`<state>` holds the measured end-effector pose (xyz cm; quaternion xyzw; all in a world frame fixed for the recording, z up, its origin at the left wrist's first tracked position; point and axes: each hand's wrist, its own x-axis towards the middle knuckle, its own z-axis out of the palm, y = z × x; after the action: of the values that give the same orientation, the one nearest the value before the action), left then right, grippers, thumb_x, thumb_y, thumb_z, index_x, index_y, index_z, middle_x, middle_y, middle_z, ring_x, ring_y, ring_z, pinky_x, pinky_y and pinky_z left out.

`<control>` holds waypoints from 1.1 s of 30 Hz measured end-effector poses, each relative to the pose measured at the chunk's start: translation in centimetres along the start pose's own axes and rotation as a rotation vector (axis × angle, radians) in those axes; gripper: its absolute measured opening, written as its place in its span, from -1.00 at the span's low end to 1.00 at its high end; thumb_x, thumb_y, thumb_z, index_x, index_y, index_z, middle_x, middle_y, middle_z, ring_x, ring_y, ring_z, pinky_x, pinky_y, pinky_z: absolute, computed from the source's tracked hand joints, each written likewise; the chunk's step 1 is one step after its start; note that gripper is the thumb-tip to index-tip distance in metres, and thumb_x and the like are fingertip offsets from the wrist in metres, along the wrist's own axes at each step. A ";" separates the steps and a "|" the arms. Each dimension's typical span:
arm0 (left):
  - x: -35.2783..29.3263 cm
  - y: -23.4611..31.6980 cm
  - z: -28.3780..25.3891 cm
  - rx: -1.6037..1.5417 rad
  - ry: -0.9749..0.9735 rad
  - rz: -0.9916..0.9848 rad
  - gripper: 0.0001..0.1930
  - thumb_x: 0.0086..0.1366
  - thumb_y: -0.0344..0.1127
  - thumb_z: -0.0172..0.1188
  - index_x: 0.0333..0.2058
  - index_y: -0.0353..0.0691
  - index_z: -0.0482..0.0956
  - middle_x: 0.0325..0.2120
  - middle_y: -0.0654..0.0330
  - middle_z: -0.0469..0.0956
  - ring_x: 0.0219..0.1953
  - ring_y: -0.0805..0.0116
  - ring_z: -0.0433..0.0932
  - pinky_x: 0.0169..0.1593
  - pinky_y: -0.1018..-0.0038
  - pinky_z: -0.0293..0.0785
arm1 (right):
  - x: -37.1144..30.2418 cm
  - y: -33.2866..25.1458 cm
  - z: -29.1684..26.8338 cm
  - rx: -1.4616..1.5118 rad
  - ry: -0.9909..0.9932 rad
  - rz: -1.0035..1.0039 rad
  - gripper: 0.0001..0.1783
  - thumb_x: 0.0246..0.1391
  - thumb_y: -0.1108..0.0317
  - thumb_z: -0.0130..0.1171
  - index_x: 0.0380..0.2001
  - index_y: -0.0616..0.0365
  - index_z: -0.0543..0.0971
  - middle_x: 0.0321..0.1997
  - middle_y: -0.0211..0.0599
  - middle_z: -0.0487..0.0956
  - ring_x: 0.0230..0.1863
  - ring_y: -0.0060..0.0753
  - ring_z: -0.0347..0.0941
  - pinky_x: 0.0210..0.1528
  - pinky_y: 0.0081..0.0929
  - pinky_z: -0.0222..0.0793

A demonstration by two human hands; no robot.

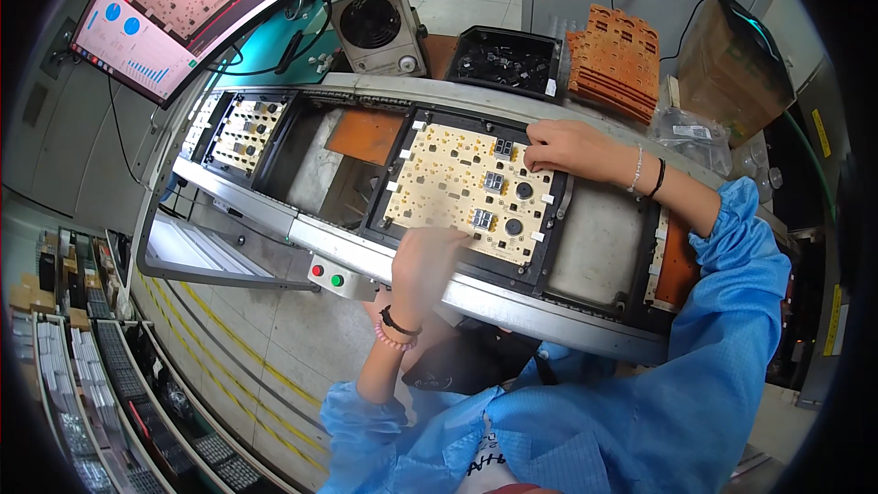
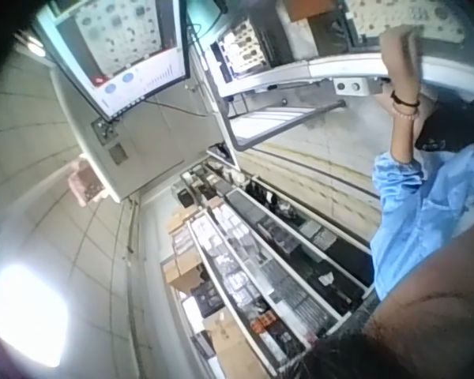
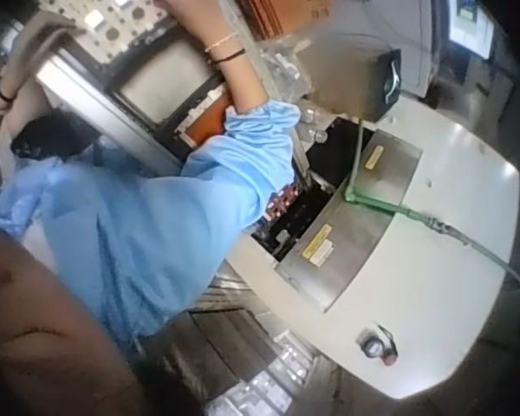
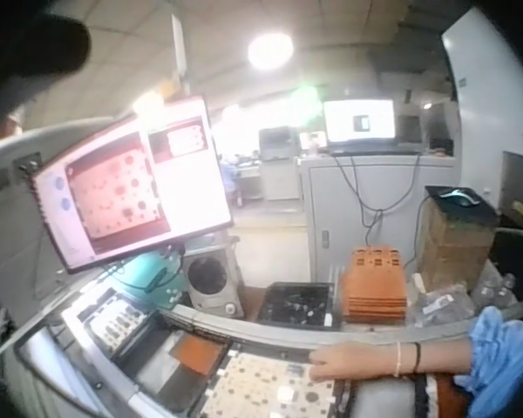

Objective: Assembling and inspecting printed circuit boards on an automated conveyor line.

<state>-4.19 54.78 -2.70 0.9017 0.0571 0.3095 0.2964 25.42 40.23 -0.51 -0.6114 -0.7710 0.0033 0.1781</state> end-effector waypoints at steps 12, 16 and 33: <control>1.5 2.6 0.7 -0.049 -0.169 -0.042 -0.77 0.09 -0.58 0.33 -0.24 -0.30 0.58 -0.33 0.11 0.57 -0.30 0.19 0.52 -0.21 0.41 0.45 | -0.5 0.3 -0.3 0.338 0.075 0.234 -0.80 0.14 0.29 0.23 -0.22 0.12 0.51 -0.32 -0.35 0.39 -0.32 -0.38 0.36 -0.29 -0.41 0.33; 3.0 4.1 1.3 0.038 -0.318 -0.086 -0.85 0.19 -0.34 0.31 -0.26 -0.17 0.63 -0.34 0.14 0.60 -0.22 0.08 0.52 -0.10 0.28 0.44 | -0.1 0.1 -1.1 0.701 0.319 0.524 -0.84 0.34 0.42 -0.02 -0.08 0.20 0.47 -0.24 -0.37 0.45 -0.27 -0.58 0.42 -0.16 -0.58 0.42; 3.0 4.1 3.4 0.317 -0.369 0.171 -0.77 0.17 -0.36 0.28 -0.19 -0.19 0.52 -0.38 0.15 0.44 -0.31 0.11 0.45 -0.21 0.26 0.37 | -0.3 -2.1 -0.1 1.010 0.095 0.519 -0.89 0.26 0.45 0.11 -0.22 0.28 0.51 -0.29 -0.26 0.71 -0.40 -0.66 0.60 -0.39 -0.71 0.48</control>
<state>-0.10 50.58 -0.90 0.9797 -0.0266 0.1509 0.1293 23.52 39.38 -0.06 -0.6194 -0.4894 0.3878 0.4759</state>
